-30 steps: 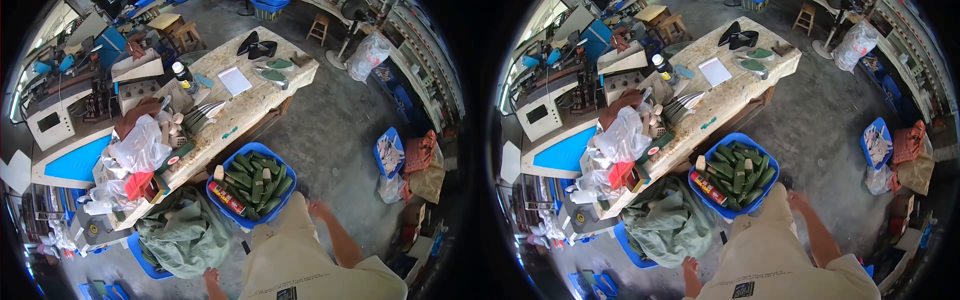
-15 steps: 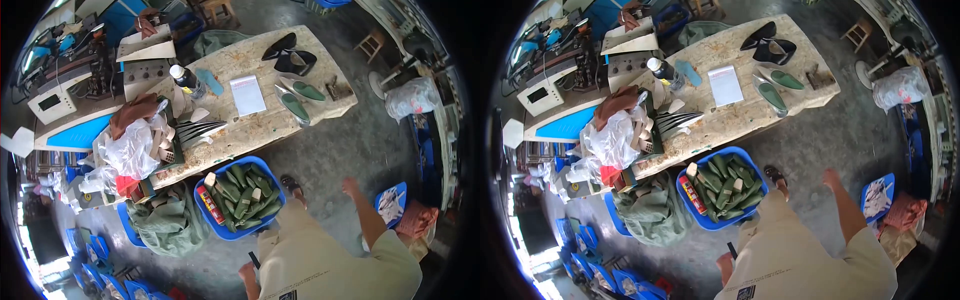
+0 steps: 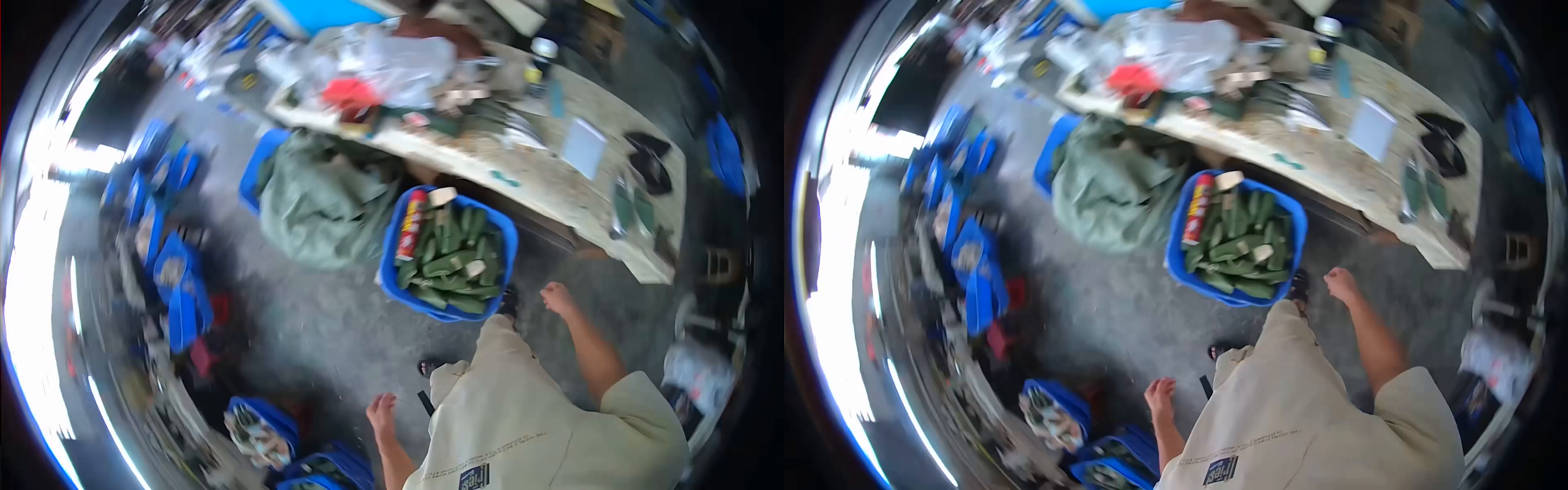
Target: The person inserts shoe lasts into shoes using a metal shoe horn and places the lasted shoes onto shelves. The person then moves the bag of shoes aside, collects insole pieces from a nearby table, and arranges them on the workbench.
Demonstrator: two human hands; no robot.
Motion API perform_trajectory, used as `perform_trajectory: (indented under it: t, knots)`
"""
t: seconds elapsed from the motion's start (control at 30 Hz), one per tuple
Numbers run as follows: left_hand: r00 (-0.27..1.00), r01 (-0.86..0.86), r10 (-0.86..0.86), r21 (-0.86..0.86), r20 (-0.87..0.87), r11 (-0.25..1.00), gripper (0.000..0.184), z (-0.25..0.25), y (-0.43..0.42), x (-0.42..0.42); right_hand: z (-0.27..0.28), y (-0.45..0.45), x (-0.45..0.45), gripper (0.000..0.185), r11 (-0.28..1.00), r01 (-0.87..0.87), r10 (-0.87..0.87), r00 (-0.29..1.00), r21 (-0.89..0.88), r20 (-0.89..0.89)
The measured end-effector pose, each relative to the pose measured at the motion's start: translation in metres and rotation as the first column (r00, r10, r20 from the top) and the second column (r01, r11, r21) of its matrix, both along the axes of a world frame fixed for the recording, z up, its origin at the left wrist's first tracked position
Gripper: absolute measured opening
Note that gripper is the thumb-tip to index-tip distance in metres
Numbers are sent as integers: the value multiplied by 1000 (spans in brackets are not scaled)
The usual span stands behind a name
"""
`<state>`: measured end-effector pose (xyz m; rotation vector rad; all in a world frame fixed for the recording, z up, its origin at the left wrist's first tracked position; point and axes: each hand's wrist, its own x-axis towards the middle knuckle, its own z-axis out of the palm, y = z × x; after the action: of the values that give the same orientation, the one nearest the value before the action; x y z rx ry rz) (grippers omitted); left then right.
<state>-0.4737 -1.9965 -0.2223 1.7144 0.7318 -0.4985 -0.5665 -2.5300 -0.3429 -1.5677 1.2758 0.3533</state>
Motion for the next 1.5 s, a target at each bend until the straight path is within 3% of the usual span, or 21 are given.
perform_trajectory:
  t: [0.07,0.13,0.17,0.2,0.23,0.27,0.33,0.37,0.43,0.47,0.6,0.7,0.87,0.9,0.97,1.03,1.07,1.1,1.2,1.37,1.5]
  knots:
    - [999,13,-13,-5,49,1000,25,-38,87,-68,5,47,44,15,995,-101,101,993,-14,59]
    - [955,-22,33,39,-294,999,30,-78,169,-144,22,99,88,15,984,-174,177,982,-48,71]
    - [889,447,-390,276,-240,851,28,-88,208,-183,20,135,99,15,976,-209,213,974,-59,76]
    - [626,748,-721,491,-297,447,26,-94,247,-220,9,170,108,16,974,-215,221,971,-71,87]
    - [683,689,-687,528,-246,496,26,-92,279,-264,8,200,119,17,968,-232,241,965,-92,101]
    - [871,491,-441,403,-214,772,28,-84,299,-285,20,248,125,18,974,-216,221,974,-74,56]
    - [921,-190,231,156,-314,969,30,-62,338,-312,20,336,135,17,948,-318,318,947,-4,52]
    - [703,-576,573,136,-421,806,31,-46,356,-315,-7,366,126,22,840,-543,542,839,5,41]
    - [491,-747,731,202,-474,633,30,-38,407,-306,0,445,108,26,430,-877,870,466,-213,-163]
    - [483,-789,759,160,-436,594,28,-58,437,-311,-22,472,97,25,293,-898,930,347,-329,-121]
    - [460,-875,818,-20,-346,484,24,-127,521,-285,9,560,165,25,39,-998,958,21,57,-285]
    - [464,-885,825,-126,-323,449,17,-110,530,-183,8,597,246,30,392,-919,857,350,38,-378]
    - [828,-541,535,14,-171,841,26,-78,580,-48,3,719,407,27,325,-937,858,350,-130,-377]
    - [817,-560,558,29,-143,828,27,-91,596,-44,12,764,439,23,272,-953,872,302,-132,-384]
    - [683,-721,705,-25,-191,692,27,-94,631,-31,-97,793,498,22,-369,-709,928,-244,-601,-282]
    - [516,-851,818,-43,-256,523,23,-77,684,-3,7,944,557,22,92,-994,982,101,-60,-157]
    - [509,-852,824,-12,-250,523,22,-75,709,3,-29,980,590,23,-142,-957,982,-104,-253,-159]
    - [291,-957,920,-92,-261,277,18,-80,729,7,-10,1042,613,25,-208,-930,977,-183,-303,-110]
    - [72,-996,967,-77,-246,55,17,-71,800,31,14,1208,661,30,-327,-737,916,-402,-591,-6]
    - [46,-999,933,-29,-357,38,19,-90,897,89,61,1446,705,24,-252,-890,914,-348,-380,207]
    - [470,-882,882,20,-48,471,29,-68,994,147,65,1547,714,20,-60,-995,961,-34,85,275]
